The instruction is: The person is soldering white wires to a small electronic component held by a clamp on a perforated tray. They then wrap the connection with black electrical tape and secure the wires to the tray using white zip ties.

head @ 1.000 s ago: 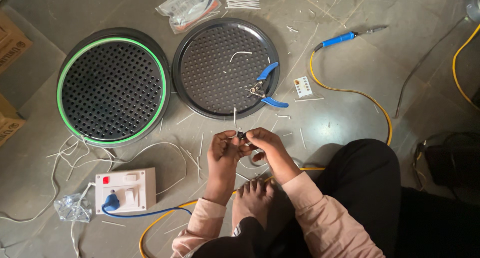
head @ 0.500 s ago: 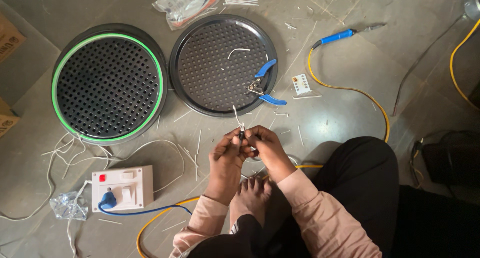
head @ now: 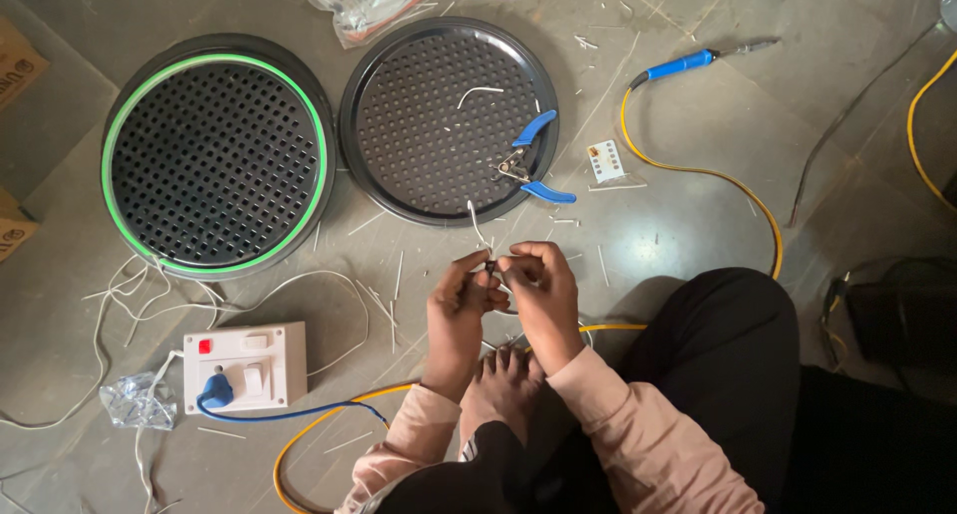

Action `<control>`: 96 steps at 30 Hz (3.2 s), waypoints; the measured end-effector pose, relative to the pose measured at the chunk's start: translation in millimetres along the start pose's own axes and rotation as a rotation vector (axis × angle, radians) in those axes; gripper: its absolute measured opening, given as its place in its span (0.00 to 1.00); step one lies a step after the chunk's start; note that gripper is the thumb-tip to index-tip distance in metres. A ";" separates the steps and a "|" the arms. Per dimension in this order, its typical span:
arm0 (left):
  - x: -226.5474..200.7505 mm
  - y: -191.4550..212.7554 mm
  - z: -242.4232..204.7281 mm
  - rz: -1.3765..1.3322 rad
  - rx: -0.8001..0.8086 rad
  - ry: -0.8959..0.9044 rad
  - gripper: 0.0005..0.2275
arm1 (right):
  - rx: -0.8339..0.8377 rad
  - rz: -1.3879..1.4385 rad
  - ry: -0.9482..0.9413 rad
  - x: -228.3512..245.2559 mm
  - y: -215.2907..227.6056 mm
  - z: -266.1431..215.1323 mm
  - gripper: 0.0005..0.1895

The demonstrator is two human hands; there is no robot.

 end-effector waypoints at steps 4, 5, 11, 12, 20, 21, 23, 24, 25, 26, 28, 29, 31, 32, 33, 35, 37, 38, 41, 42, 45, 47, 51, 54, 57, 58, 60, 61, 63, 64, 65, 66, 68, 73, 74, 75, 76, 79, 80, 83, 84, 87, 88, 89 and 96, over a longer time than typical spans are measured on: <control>0.4 -1.6 -4.2 0.062 0.054 -0.002 0.14 | 0.059 0.006 -0.011 -1.1 2.9 -3.6 0.16; -0.3 -1.2 -4.9 0.082 0.076 -0.001 0.14 | 0.106 0.049 -0.074 -3.1 3.7 -2.2 0.16; 1.9 7.4 0.6 -0.149 0.162 0.281 0.20 | 0.341 0.157 -0.292 -7.9 12.6 16.1 0.20; -0.1 11.1 0.7 -0.191 0.153 0.299 0.20 | 0.326 0.166 -0.316 -11.3 13.2 17.9 0.21; -0.8 18.8 0.3 -0.122 0.171 0.263 0.20 | 0.242 0.219 -0.347 -29.8 1.0 30.0 0.22; 0.0 20.3 3.3 -0.111 0.180 0.253 0.21 | 0.243 0.207 -0.360 -30.7 -0.8 30.7 0.24; 2.6 25.7 7.4 -0.089 0.193 0.245 0.22 | 0.230 0.170 -0.362 -32.4 -1.6 31.4 0.25; 3.7 28.7 7.9 -0.070 0.205 0.246 0.23 | 0.218 0.143 -0.347 -32.4 -1.1 31.9 0.25; 4.5 31.5 8.3 -0.052 0.218 0.246 0.24 | 0.206 0.116 -0.332 -32.5 -0.8 32.8 0.25; 5.0 33.7 7.6 -0.032 0.228 0.245 0.24 | 0.212 0.135 -0.350 -34.0 -1.4 33.7 0.25; 5.4 34.3 4.9 0.005 0.237 0.232 0.24 | 0.222 0.174 -0.386 -37.8 -3.5 35.3 0.27; 5.3 32.6 3.0 0.024 0.242 0.225 0.24 | 0.210 0.179 -0.380 -39.4 -4.7 35.5 0.26; 3.7 28.4 -2.5 0.082 0.181 0.225 0.22 | 0.176 0.194 -0.368 -43.4 -7.3 29.8 0.24; 0.5 25.9 -3.7 0.110 0.155 0.222 0.22 | 0.185 0.220 -0.360 -44.0 -10.3 25.4 0.23; -6.1 23.4 -3.8 0.181 0.165 0.188 0.21 | 0.193 0.246 -0.351 -43.5 -13.8 21.1 0.23; -23.6 19.6 2.4 0.324 0.176 0.125 0.19 | 0.199 0.223 -0.308 -34.8 -17.9 18.6 0.20; -47.7 16.7 20.8 0.619 0.363 -0.002 0.15 | 0.199 0.116 -0.228 -18.9 -18.8 25.7 0.17; -61.7 20.3 27.2 0.774 0.451 -0.050 0.13 | 0.211 -0.096 -0.079 -8.4 -21.4 24.8 0.19; -115.9 15.8 72.7 1.001 0.607 -0.489 0.12 | 0.254 -0.624 0.405 31.7 -33.3 36.1 0.23; -126.3 8.7 91.1 1.015 0.707 -0.542 0.13 | 0.264 -0.733 0.583 44.6 -38.6 40.1 0.22; -130.9 -4.2 154.4 1.134 0.975 -0.456 0.10 | 0.228 -0.830 0.764 61.1 -52.3 53.7 0.18; -120.4 -8.9 207.8 1.216 0.927 -0.349 0.05 | 0.232 -0.816 0.727 65.5 -71.8 81.5 0.16; -77.2 -8.1 273.5 1.070 0.732 -0.429 0.09 | 0.223 -0.752 0.173 38.0 -69.8 111.1 0.15; -36.6 12.2 309.4 1.004 0.546 -0.288 0.07 | 0.106 -0.743 0.245 43.9 -63.9 123.4 0.12; 1.0 32.8 325.1 0.934 0.353 -0.132 0.03 | 0.079 -0.899 0.486 51.1 -63.3 116.1 0.11; 10.5 36.4 330.3 0.914 0.291 -0.107 0.02 | 0.080 -0.968 0.553 50.9 -64.6 116.9 0.11; 23.8 42.6 333.4 0.836 0.227 -0.068 0.02 | 0.105 -1.069 0.558 45.7 -63.1 122.9 0.12; 28.8 44.3 332.1 0.799 0.199 -0.043 0.03 | 0.118 -1.119 0.553 43.1 -63.4 124.3 0.12; 26.2 38.3 327.5 0.844 0.211 -0.190 0.05 | 0.078 -1.091 0.510 45.6 -62.6 127.8 0.09; 18.8 36.9 329.1 0.875 0.215 -0.280 0.06 | 0.057 -1.066 0.505 48.0 -66.7 132.9 0.08; 15.9 36.2 328.8 0.868 0.201 -0.272 0.06 | 0.062 -1.086 0.468 49.1 -70.3 137.8 0.08; 14.3 34.5 327.7 0.859 0.186 -0.263 0.06 | 0.069 -1.107 0.432 49.8 -73.4 141.4 0.09; 13.7 31.8 327.5 0.866 0.155 -0.222 0.06 | 0.056 -1.135 0.379 50.2 -75.6 146.2 0.08; 15.2 28.7 329.7 0.951 0.129 -0.184 0.06 | 0.009 -1.222 0.398 47.9 -76.0 143.9 0.12; 14.0 26.9 328.6 0.962 0.133 -0.248 0.04 | 0.006 -1.242 0.387 45.9 -74.6 142.7 0.12; 13.1 25.0 326.8 0.973 0.137 -0.312 0.03 | 0.003 -1.261 0.376 44.1 -73.4 141.6 0.13; 11.5 23.4 324.7 0.984 0.140 -0.377 0.02 | 0.000 -1.280 0.366 43.1 -72.8 140.2 0.13; 12.6 23.1 323.1 0.985 0.099 -0.389 0.04 | 0.038 -1.342 0.356 43.3 -76.2 138.8 0.14; 12.5 22.9 322.0 0.993 0.086 -0.406 0.04 | 0.036 -1.341 0.340 44.3 -76.2 138.8 0.13; 13.3 24.8 317.1 1.020 0.048 -0.410 0.03 | 0.033 -1.357 0.297 46.7 -77.8 132.8 0.13; 15.2 25.0 317.7 1.026 0.037 -0.388 0.03 | 0.026 -1.380 0.292 47.8 -77.8 131.4 0.14; 18.6 26.0 318.8 1.018 0.035 -0.342 0.04 | 0.026 -1.432 0.234 49.0 -78.5 130.9 0.15; 19.8 26.4 317.5 1.012 0.039 -0.327 0.04 | 0.030 -1.446 0.205 48.6 -77.5 130.6 0.15; 19.9 26.4 316.4 1.011 0.042 -0.334 0.04 | 0.038 -1.452 0.226 49.7 -77.1 129.8 0.15; 21.2 27.2 314.7 0.999 0.052 -0.383 0.04 | 0.106 -1.377 0.477 57.1 -71.6 126.5 0.19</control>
Point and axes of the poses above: each hand's wrist, its own z-axis towards the middle knuckle, its own y-axis out of the back of the hand, x = y × z, the point moved 5 cm from there along z, towards the middle knuckle, and after that the axes turned 12 degrees about -y, right-handed, at the moved point
